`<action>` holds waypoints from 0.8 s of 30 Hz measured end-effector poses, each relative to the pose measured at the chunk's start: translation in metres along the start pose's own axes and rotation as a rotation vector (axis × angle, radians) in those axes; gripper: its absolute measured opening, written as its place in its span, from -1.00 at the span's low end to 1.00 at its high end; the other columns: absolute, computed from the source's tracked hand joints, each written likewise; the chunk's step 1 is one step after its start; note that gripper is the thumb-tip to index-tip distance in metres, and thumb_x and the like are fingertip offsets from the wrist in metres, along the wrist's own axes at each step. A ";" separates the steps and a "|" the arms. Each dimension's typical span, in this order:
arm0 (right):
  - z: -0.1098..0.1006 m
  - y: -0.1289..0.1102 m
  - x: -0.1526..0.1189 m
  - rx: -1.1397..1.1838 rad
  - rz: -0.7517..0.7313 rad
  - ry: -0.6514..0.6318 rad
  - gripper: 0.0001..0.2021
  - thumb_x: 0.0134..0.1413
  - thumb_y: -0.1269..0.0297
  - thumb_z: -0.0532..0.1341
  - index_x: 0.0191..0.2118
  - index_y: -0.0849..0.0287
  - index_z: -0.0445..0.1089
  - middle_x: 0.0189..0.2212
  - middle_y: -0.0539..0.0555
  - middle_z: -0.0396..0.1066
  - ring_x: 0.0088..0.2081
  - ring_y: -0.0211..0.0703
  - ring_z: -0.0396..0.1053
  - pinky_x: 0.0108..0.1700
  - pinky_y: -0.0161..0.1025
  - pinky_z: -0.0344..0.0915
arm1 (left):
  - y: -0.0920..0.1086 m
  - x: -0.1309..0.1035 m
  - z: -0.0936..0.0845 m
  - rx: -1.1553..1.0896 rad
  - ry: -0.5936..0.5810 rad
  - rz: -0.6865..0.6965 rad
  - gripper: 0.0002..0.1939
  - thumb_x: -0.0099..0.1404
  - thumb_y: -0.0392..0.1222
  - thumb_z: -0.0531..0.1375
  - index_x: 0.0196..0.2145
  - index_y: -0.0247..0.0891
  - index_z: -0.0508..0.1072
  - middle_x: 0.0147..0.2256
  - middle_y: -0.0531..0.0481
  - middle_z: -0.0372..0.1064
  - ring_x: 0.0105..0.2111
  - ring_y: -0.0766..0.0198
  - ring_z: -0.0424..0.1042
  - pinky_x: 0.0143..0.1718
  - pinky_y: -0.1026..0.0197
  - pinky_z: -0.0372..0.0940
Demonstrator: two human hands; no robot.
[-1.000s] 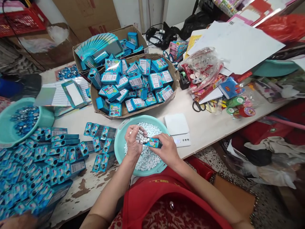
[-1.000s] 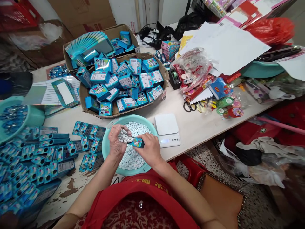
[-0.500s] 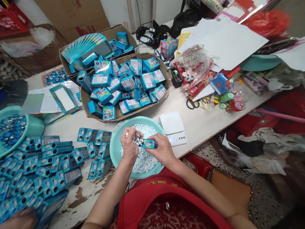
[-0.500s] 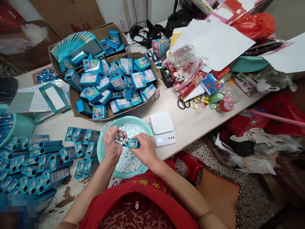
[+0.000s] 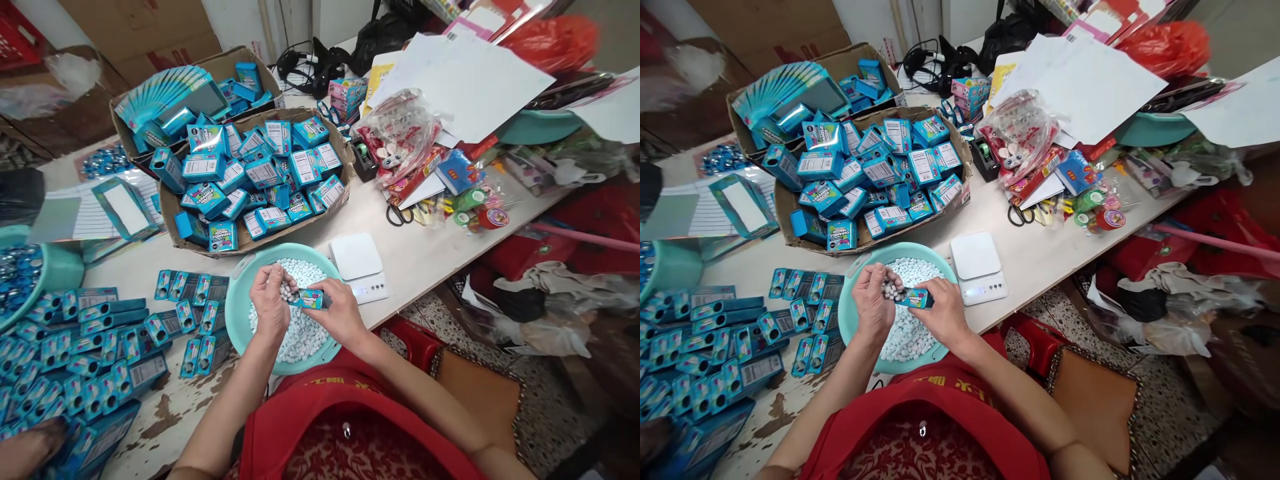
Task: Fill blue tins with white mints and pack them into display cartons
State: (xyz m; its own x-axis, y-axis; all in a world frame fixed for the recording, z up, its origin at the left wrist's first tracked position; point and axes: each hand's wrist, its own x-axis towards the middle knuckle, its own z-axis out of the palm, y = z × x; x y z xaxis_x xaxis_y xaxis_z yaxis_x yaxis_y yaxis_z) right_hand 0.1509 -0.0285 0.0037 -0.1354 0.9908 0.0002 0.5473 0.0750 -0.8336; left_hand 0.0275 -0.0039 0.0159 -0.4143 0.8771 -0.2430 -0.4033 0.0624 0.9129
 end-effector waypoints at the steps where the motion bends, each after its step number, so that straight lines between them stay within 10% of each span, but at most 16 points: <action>1: 0.001 0.001 0.000 0.005 -0.003 0.002 -0.72 -0.19 0.34 0.38 -0.26 0.09 0.40 -0.32 0.02 0.46 -0.20 -0.05 0.39 -0.17 -0.15 0.24 | 0.001 -0.001 0.001 -0.002 -0.009 -0.015 -0.69 0.09 -0.02 0.29 -0.53 -0.27 0.29 -0.62 0.14 0.24 -0.64 0.43 0.27 -0.61 0.37 0.19; 19: 0.005 0.010 0.000 0.269 0.085 -0.017 -0.69 -0.24 0.32 0.42 -0.26 0.10 0.43 -0.31 0.00 0.44 -0.20 -0.10 0.40 -0.14 -0.17 0.30 | 0.007 0.011 -0.009 -0.021 0.013 -0.051 -0.60 0.10 0.10 0.26 -0.54 -0.26 0.24 -0.68 0.19 0.08 -0.73 0.52 0.06 -0.71 0.42 -0.05; 24: -0.006 0.018 -0.004 0.434 0.150 0.020 -0.65 -0.26 0.21 0.42 -0.25 0.12 0.44 -0.32 0.01 0.45 -0.26 -0.12 0.42 -0.18 -0.18 0.34 | -0.014 0.027 -0.049 0.515 -0.091 -0.034 -0.66 0.10 0.13 0.21 -0.50 -0.21 0.37 -0.55 0.03 0.29 -0.55 0.30 0.31 -0.55 0.29 0.17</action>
State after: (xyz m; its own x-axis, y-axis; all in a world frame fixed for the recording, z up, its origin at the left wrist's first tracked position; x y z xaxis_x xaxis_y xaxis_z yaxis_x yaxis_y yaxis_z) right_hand 0.1662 -0.0302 -0.0083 -0.0631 0.9894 -0.1309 0.1627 -0.1192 -0.9795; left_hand -0.0181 -0.0045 -0.0196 -0.3263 0.9069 -0.2665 0.0474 0.2973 0.9536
